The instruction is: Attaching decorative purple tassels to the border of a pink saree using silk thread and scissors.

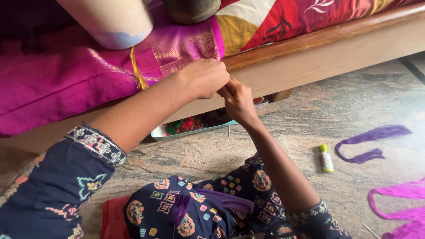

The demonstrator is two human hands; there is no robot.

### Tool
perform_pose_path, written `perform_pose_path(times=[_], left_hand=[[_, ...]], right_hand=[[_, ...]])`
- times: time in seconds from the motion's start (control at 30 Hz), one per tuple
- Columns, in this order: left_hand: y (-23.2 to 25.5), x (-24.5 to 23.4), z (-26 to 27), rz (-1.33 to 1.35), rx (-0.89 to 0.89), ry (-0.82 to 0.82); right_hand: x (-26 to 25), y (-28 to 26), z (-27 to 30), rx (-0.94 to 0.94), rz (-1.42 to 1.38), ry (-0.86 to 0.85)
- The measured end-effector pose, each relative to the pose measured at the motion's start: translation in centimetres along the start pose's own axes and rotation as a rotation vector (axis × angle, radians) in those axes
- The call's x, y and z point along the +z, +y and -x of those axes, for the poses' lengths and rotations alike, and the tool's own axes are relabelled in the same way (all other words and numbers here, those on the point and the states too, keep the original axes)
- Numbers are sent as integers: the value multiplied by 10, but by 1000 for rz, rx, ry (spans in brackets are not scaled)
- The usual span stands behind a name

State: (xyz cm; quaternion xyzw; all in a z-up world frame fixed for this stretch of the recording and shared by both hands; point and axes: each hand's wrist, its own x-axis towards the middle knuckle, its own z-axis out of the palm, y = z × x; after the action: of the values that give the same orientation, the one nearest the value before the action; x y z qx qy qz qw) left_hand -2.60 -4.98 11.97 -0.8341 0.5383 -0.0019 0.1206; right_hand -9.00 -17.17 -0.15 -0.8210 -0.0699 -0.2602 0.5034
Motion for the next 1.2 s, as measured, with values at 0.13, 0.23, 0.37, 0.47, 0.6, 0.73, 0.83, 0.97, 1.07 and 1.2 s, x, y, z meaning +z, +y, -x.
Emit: perform_pose_path(times=[0.13,0.23,0.37,0.47,0.6,0.73,0.83,0.97,1.07,1.2], left_hand=[[-4,3,-4,-59,40,-24],[-9,5,-5,-103,48,-25],[-14,5,-8,45,48,-80],[-9,1,-8,3,36,-121],[-8,-6,-8,71,29,-137],[-7,-8,-10,40,45,-137],[-11,-3,-14,1,72,-123],[-12,4,-19,-10,89,-135],[-10,5,-20,-45,87,-122],[-7,-1,-17,-27,60,-135]], right_hand=[[-4,-6,-1,-3,-42,-10],[-5,-7,-4,19,-42,-27],[-3,-8,-4,23,-54,-91],[-2,-4,-2,46,-57,-83],[-5,-8,-3,-10,-41,-75],[-6,-9,-3,19,-22,-72],[-1,-6,-3,52,-42,-78],[2,-4,-1,138,-53,-59],[1,-5,0,161,-66,-62],[-2,-6,2,146,-62,-75]])
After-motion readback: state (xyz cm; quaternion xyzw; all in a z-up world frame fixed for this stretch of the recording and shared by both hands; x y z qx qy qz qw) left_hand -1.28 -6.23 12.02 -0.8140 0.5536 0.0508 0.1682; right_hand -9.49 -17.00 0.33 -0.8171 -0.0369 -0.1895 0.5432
